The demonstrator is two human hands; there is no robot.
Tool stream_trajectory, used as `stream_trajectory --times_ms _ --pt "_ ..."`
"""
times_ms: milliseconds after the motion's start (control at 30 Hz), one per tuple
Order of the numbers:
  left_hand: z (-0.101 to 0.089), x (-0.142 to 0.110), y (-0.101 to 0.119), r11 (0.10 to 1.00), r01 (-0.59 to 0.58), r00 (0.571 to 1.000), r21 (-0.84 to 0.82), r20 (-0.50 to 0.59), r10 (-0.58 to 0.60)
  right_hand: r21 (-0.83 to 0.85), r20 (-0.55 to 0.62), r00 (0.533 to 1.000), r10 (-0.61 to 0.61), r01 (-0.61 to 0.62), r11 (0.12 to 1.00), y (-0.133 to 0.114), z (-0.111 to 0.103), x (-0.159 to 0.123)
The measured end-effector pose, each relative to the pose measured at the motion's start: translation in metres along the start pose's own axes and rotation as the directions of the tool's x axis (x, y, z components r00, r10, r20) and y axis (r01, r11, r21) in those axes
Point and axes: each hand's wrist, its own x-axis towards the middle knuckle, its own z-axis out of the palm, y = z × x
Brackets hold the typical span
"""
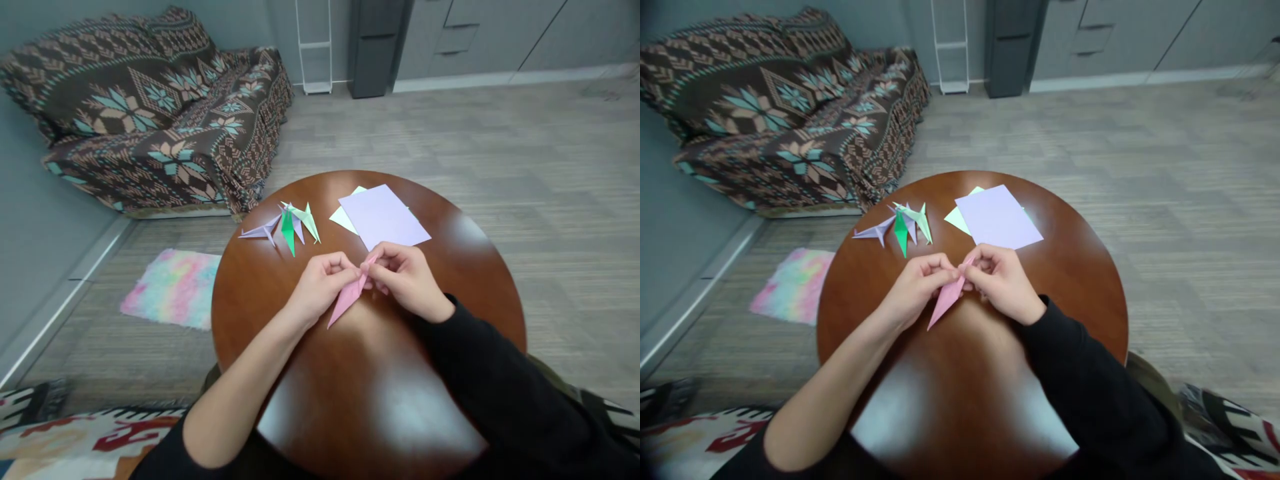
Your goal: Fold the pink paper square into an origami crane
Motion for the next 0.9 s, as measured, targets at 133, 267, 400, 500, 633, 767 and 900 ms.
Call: stream_trajectory --times_ms 133,267,400,500,633,767,900 --pt "0.002 -0.001 0.002 0.998 0.044 0.999 -0.042 0.025 -0.043 0.021 -0.053 0.998 -0.033 0.034 0.999 0.0 -0.001 0.001" --pt "0.004 -0.001 0.003 0.998 0.048 0.999 -0.038 0.017 -0.048 0.046 -0.102 0.992 -0.076 0.081 0.996 0.003 -0.004 0.002" --pt "0.005 -0.001 0.003 0.997 0.052 0.999 -0.052 0.001 -0.052 0.023 -0.114 0.988 -0.101 0.104 0.994 0.005 -0.005 0.001" --pt "0.005 -0.001 0.003 0.998 0.047 0.999 -0.044 -0.007 -0.048 0.017 -0.116 0.988 -0.106 0.108 0.994 0.005 -0.003 0.001" --pt "0.004 -0.002 0.003 0.998 0.057 0.998 -0.032 -0.008 -0.057 0.007 -0.099 0.991 -0.092 0.093 0.996 0.006 -0.006 0.002" --pt "0.0 -0.002 0.004 0.998 0.063 0.998 -0.004 -0.026 -0.063 -0.02 -0.089 0.991 -0.099 0.098 0.995 0.007 -0.014 0.003" --pt "-0.002 -0.001 0.005 0.997 -0.027 0.999 0.076 -0.039 0.03 -0.038 -0.059 0.994 -0.088 0.086 0.996 0.005 -0.016 0.004"
